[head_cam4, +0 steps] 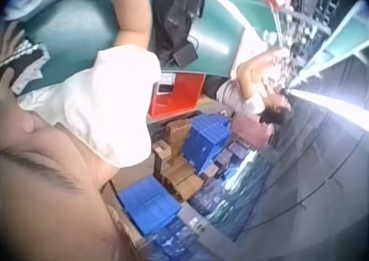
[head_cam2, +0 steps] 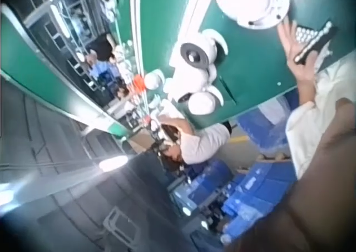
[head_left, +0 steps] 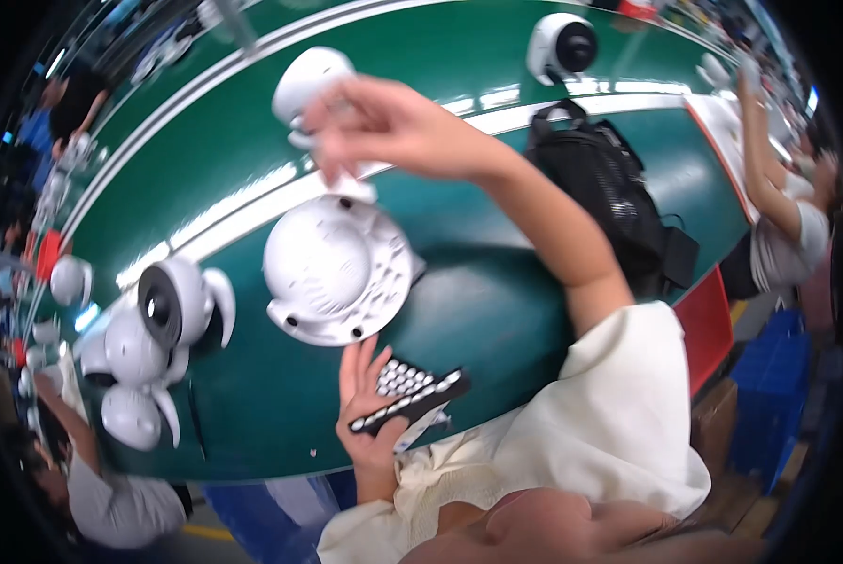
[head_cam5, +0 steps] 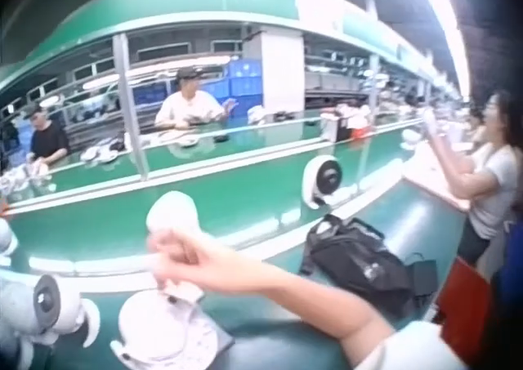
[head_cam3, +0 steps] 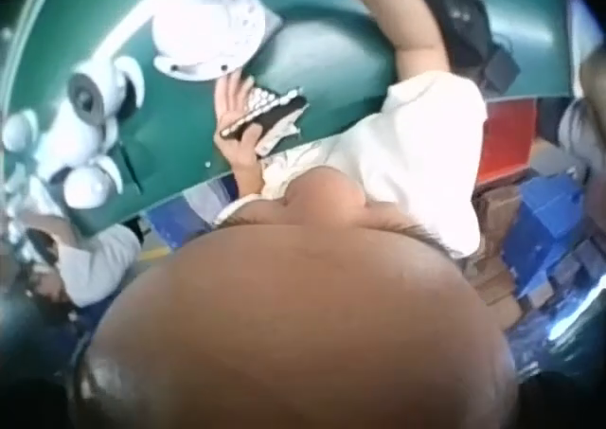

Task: Assembling parts of security cameras by attaching rubber feet to the base and snapping components together.

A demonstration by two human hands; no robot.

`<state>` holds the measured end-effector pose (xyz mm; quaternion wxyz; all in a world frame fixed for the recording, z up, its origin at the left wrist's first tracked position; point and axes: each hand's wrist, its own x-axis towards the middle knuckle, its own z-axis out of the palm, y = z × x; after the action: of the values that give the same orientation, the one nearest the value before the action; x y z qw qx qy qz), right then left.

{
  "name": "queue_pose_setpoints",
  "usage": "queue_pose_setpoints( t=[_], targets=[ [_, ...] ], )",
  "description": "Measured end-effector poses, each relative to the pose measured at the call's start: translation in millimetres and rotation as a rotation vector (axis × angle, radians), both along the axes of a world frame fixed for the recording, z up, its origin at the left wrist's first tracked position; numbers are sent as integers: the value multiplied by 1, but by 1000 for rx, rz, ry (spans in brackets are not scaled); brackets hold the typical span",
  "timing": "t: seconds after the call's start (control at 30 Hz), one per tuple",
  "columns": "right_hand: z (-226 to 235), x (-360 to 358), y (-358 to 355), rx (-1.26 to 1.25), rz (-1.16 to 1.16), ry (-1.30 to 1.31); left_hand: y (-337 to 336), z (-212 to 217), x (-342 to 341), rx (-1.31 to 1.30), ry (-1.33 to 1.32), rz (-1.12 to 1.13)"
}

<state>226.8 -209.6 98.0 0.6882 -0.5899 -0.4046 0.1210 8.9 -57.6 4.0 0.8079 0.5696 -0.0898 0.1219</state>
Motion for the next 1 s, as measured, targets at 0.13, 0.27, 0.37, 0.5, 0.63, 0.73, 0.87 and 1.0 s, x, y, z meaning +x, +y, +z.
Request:
queue_pose_setpoints(
  t=[0.13,0.27,0.37,0.5,0.63,0.73,0.87,1.0],
  targets=[
    [-45,105,19,-201,-1067,-580,-11,6,1,106,-21,3],
    [-92,120,56,-591,-1287,-724,-5,-2,-3,116,-7,28],
    [-88,124,69,-650,-1388,-469,0,-1,-2,125,-27,26],
    [-76,130,33,-624,-1328,-454,6,-9,2,140,-64,-109],
    [-80,158,-10,-128,-1031,-16,11,-10,5,158,-95,-210],
    [-58,135,0,259,-322,614,12,-5,0,183,-74,-199],
    [-49,121,28,415,-141,686,14,-9,-2,196,-71,-206],
    [-41,104,57,290,-54,574,14,-8,-2,184,-58,-197]
  ],
)
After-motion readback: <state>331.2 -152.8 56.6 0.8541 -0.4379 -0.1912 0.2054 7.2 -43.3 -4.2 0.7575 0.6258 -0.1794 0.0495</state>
